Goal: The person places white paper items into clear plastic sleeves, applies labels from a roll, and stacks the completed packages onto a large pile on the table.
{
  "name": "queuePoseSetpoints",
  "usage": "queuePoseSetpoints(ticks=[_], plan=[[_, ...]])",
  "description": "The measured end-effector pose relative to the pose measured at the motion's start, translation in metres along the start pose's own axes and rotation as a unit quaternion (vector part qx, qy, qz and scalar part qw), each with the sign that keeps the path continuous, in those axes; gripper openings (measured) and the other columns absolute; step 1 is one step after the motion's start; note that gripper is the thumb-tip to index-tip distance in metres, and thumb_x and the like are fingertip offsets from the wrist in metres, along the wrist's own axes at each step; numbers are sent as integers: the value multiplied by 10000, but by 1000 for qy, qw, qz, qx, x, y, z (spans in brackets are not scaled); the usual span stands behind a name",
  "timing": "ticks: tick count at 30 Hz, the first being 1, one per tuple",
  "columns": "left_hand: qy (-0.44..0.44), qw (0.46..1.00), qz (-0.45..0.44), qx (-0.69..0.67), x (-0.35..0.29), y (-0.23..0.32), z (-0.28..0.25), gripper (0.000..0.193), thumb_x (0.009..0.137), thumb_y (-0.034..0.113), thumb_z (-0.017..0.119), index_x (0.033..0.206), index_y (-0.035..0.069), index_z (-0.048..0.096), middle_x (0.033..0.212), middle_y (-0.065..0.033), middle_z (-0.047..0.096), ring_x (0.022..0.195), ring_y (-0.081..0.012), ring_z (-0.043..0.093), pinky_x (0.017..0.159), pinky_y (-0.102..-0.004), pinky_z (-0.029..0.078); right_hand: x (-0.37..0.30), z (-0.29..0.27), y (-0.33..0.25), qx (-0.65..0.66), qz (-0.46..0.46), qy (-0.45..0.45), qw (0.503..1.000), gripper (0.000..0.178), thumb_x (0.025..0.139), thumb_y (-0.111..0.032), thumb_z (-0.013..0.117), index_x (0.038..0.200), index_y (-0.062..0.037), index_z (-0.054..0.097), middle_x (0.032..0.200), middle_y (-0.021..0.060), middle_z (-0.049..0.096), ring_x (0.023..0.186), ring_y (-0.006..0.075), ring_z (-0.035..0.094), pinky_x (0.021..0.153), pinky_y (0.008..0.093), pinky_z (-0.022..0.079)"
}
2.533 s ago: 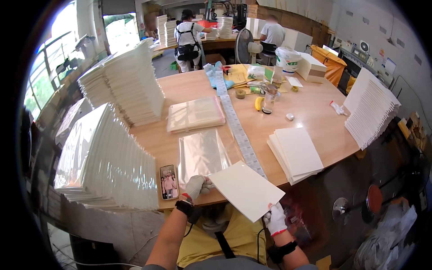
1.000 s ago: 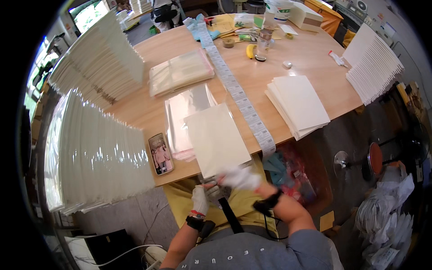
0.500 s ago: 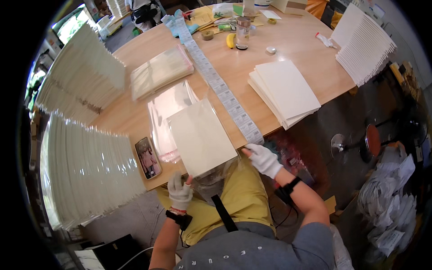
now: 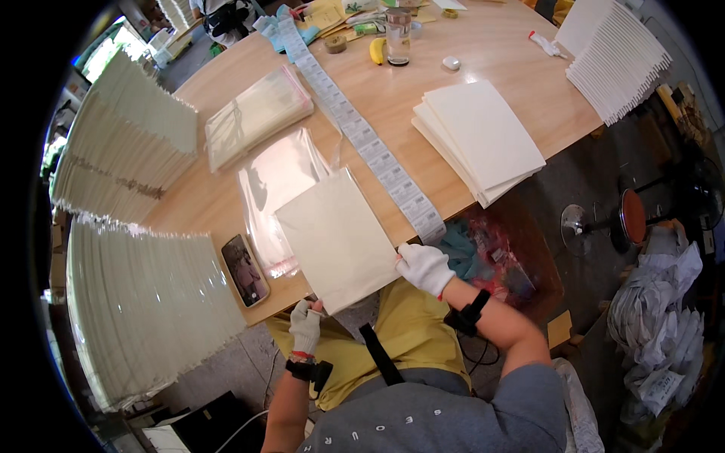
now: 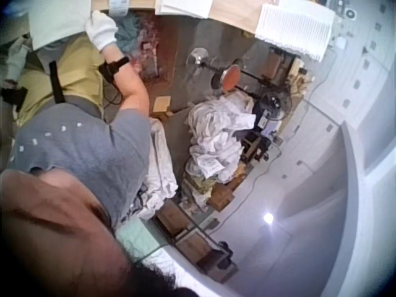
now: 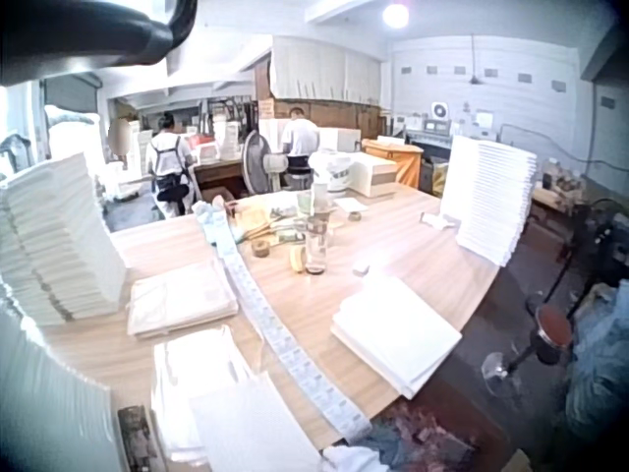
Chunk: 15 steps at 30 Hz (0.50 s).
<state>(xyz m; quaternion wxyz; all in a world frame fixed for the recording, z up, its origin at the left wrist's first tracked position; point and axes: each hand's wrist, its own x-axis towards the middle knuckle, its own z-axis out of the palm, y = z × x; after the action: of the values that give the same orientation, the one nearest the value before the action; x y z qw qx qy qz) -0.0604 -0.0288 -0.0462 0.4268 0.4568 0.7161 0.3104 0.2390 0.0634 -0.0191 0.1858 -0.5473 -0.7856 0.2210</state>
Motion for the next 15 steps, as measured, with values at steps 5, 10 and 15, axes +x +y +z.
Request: queuePoseSetpoints(ticks=[5,10,15], plan=[[-19,918,-89,-386,-5,-41,23,309,885,268,611,972,-25,568,874,5,598,766,-87,516,642,-227,415,-16,37,-1,196,188,111,956,192,833,-147,499,975,-18,484,745,139,594,708,324,601,652,391,479],[46,987,-36,-151,-33,-6,5,292,880,205,602,1042,-34,560,1078,-78,581,926,-144,544,749,-293,465,-26,11,31,160,182,336,910,218,798,-158,593,945,-33,491,845,149,597,794,282,596,697,365,469],[107,922,317,194,-22,63,6,244,819,105,593,1029,-17,564,935,-133,602,818,-225,582,723,-295,472,-16,-30,69,164,245,91,951,179,790,-158,611,829,-27,495,789,152,593,729,215,585,638,337,447]])
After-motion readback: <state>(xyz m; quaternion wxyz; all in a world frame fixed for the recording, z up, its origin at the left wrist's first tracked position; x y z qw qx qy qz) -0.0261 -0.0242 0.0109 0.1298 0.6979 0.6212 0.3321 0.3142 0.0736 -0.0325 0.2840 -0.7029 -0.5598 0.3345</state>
